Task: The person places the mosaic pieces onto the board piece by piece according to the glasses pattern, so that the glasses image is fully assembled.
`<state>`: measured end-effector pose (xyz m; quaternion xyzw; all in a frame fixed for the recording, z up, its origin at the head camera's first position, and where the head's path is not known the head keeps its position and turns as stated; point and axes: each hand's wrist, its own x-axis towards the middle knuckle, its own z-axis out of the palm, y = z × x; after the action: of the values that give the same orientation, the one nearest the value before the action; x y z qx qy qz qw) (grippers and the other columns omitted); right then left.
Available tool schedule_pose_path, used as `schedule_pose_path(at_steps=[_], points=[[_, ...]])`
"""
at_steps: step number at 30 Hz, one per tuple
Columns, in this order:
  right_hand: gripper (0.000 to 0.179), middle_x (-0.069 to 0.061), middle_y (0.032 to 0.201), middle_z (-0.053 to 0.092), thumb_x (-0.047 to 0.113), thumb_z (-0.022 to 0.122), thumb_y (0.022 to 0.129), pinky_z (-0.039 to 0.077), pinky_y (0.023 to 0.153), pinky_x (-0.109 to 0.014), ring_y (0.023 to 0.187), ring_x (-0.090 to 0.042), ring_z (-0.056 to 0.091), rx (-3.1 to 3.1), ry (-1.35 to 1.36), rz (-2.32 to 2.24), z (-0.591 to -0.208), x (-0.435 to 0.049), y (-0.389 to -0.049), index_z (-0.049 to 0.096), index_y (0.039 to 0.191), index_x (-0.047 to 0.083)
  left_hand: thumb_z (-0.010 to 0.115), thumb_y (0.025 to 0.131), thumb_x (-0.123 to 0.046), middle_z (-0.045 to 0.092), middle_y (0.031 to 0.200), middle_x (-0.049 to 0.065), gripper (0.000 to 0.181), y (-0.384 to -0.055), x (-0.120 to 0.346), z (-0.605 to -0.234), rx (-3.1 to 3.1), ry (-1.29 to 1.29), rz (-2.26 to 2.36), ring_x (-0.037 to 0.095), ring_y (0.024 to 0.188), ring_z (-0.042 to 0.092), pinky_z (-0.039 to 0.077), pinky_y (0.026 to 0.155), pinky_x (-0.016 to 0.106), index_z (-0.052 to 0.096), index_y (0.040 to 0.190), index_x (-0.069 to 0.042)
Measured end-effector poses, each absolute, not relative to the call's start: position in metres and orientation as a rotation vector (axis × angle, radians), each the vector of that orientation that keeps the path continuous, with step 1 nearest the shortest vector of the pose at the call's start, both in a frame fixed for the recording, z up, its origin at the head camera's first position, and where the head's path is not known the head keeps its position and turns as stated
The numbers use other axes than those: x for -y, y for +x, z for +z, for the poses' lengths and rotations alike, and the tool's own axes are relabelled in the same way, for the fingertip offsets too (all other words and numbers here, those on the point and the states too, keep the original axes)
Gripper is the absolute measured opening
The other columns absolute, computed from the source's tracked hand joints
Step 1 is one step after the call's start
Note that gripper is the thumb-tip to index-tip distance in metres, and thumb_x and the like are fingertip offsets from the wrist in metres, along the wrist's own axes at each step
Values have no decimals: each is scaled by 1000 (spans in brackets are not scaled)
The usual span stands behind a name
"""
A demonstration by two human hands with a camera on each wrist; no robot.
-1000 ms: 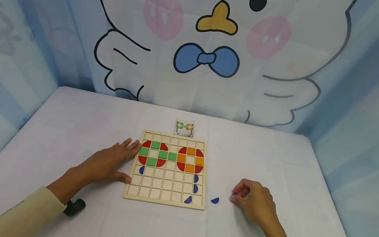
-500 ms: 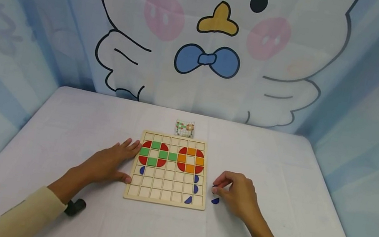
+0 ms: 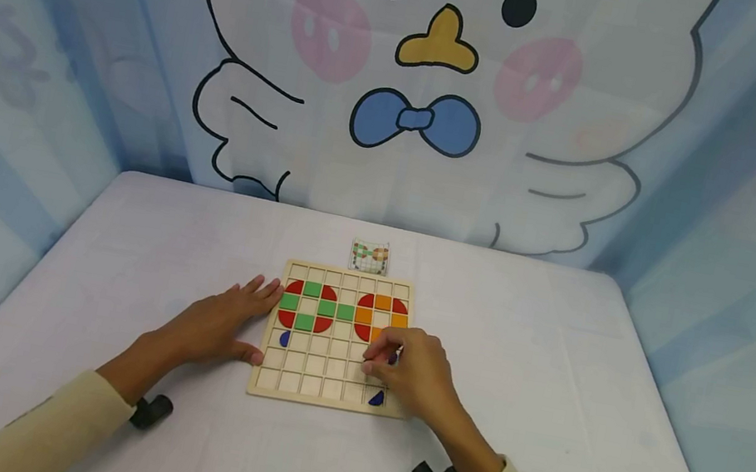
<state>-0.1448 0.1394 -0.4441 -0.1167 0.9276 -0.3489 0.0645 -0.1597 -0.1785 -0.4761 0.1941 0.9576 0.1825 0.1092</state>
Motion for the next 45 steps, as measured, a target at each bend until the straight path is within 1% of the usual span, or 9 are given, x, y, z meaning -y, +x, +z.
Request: schedule_pose_path(at_steps=[5,11,16,23,30,34,41,45], points=[[18,13,71,67,18,92,84,41,60,-26,70,-12,56,-2753,-474,-1064,-448,-119,-146,75,81,25,89,82,-44,28,176,15,111,-160,179,-476,-2817,571,531,42,165,20,27,131,61,28,168,-9],[16,13,71,67,19,91,86,44,69,-27,76,-8,60,-2702,-561,-1093,-451,-93,-148,77,82,25,88,83,-46,27,176,15,110,-162,180,-477,-2808,576,533,42,164,20,28,130,62,29,168,-10],[14,13,72,67,19,90,87,47,74,-26,78,-5,61,-2663,-615,-1095,-453,-71,-151,78,83,24,88,82,-47,27,176,15,110,-163,182,-479,-2809,592,543,43,164,20,28,129,63,30,168,-9],[13,12,71,66,21,89,88,45,66,-22,71,-4,59,-2623,-633,-1054,-461,-42,-157,77,83,23,88,82,-47,29,175,16,109,-163,185,-480,-2814,627,568,44,163,22,29,128,65,32,167,-8],[12,11,71,66,18,88,89,44,59,-20,66,-3,56,-2649,-642,-1016,-468,-28,-161,78,83,21,88,82,-48,31,174,17,109,-163,185,-481,-2821,642,575,45,163,23,30,127,65,32,167,-7],[12,10,71,65,17,87,90,43,58,-21,66,-5,56,-2654,-629,-991,-466,-26,-162,78,83,20,88,82,-49,30,174,17,109,-163,185,-481,-2820,637,570,45,163,23,31,127,65,32,167,-8],[16,13,68,65,17,87,89,43,60,-24,68,-7,57,-2702,-608,-868,-460,-24,-162,78,79,23,88,82,-46,30,175,16,109,-163,183,-479,-2818,611,576,44,163,23,30,128,64,31,167,-9],[15,12,67,66,16,87,89,43,58,-24,67,-7,57,-2700,-605,-868,-459,-25,-162,78,79,22,89,82,-45,30,174,16,109,-162,184,-479,-2818,622,578,44,163,23,29,128,64,31,167,-8]])
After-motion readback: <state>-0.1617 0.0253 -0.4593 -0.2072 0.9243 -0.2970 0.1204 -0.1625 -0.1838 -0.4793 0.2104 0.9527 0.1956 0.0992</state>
